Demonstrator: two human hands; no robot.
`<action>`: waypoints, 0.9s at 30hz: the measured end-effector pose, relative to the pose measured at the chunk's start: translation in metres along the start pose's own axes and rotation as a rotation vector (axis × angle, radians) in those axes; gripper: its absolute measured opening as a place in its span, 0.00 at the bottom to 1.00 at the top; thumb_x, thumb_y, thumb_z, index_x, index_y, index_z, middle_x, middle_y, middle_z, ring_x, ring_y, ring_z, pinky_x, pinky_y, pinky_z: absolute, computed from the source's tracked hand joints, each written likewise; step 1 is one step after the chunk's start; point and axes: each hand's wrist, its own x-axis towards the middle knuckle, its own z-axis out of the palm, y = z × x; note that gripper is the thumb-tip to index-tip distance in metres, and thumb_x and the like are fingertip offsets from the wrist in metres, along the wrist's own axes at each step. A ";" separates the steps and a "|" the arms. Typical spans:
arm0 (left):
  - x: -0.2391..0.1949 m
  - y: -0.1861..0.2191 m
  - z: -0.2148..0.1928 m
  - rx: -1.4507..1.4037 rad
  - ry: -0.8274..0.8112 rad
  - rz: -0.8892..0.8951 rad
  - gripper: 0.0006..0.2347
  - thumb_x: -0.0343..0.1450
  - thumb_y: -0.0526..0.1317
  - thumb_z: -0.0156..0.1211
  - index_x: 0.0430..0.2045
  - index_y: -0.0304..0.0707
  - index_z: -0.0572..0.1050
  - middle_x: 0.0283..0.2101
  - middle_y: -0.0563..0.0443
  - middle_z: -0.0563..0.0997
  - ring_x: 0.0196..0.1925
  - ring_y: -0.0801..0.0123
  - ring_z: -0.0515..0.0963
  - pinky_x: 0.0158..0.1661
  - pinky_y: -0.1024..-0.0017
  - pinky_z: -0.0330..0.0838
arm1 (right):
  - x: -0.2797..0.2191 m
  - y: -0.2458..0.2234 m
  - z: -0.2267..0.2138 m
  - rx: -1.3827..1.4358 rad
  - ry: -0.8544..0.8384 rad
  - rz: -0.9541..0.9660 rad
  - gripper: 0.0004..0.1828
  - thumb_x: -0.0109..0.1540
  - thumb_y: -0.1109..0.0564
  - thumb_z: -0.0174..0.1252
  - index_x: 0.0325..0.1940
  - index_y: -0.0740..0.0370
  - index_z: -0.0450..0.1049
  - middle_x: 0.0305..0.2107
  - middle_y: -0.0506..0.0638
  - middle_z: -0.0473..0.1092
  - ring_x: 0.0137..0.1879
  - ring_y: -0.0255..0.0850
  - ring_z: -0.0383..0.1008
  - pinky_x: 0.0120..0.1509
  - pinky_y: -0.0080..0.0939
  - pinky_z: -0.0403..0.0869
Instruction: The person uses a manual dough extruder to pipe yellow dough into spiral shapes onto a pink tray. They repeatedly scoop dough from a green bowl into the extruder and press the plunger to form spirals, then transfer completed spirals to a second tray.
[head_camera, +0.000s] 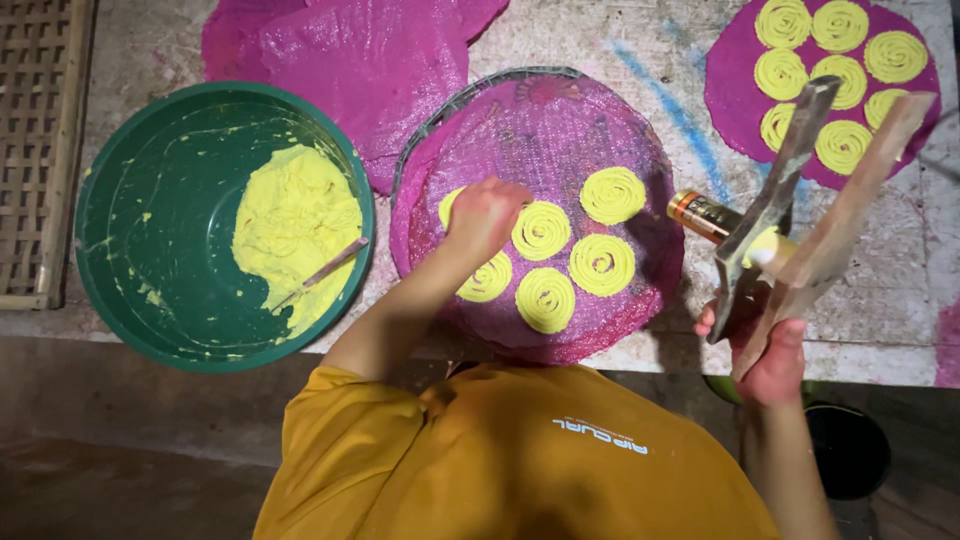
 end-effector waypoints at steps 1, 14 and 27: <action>-0.002 0.000 -0.001 0.022 -0.004 0.007 0.07 0.65 0.31 0.61 0.30 0.43 0.82 0.33 0.52 0.83 0.37 0.57 0.79 0.37 0.60 0.75 | 0.000 -0.001 0.001 -0.002 0.005 -0.005 0.49 0.66 0.18 0.44 0.68 0.64 0.63 0.49 0.54 0.68 0.50 0.47 0.71 0.54 0.52 0.71; -0.004 0.011 -0.004 0.088 -0.039 -0.060 0.11 0.61 0.31 0.62 0.34 0.44 0.84 0.43 0.52 0.78 0.49 0.58 0.75 0.42 0.61 0.70 | 0.003 -0.004 0.007 0.015 0.036 -0.022 0.48 0.66 0.18 0.44 0.69 0.61 0.62 0.49 0.54 0.68 0.50 0.46 0.70 0.53 0.53 0.70; 0.003 -0.058 0.001 0.215 0.142 -0.307 0.13 0.66 0.39 0.68 0.44 0.41 0.79 0.48 0.43 0.80 0.50 0.50 0.79 0.49 0.54 0.70 | -0.002 0.002 0.004 0.015 0.052 -0.027 0.49 0.65 0.17 0.44 0.68 0.63 0.63 0.51 0.54 0.68 0.49 0.47 0.71 0.53 0.53 0.70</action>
